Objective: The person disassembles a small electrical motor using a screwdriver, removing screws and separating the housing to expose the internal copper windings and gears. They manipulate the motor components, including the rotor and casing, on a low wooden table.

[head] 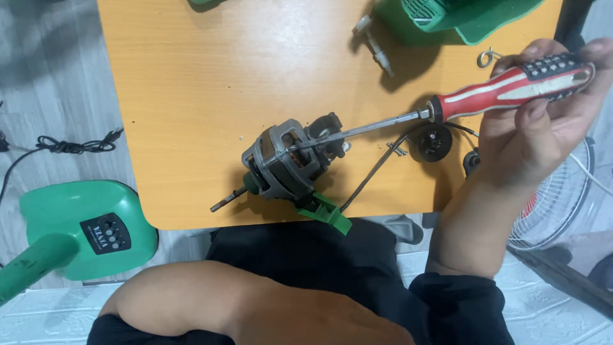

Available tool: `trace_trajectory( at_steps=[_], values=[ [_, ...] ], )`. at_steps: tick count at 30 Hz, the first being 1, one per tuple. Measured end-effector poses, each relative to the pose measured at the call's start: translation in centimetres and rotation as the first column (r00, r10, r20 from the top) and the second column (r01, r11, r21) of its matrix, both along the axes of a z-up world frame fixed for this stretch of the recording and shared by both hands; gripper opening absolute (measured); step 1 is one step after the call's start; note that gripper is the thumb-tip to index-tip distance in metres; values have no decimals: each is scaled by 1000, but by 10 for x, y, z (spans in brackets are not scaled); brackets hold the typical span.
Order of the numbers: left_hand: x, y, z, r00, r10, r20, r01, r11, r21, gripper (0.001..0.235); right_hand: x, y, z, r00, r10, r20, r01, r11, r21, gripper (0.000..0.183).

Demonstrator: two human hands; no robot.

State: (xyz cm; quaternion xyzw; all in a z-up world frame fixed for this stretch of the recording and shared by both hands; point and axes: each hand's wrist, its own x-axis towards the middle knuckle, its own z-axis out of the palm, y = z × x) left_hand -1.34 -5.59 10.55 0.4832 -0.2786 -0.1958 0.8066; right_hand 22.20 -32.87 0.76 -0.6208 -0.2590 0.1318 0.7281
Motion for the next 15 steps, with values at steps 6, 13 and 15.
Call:
trace_trajectory(
  at_steps=[6,13,15],
  values=[
    [6,-14,-1,953,101,287,-129,988,82,15,5,6,-5,999,-34,41,37,997,-69,33],
    [13,2,-9,715,568,409,-678,420,603,50,0,7,8,991,-55,123,74,985,-154,34],
    [1,6,-33,637,667,386,-623,151,768,92,1,3,14,987,-68,147,93,981,-170,35]
  ],
)
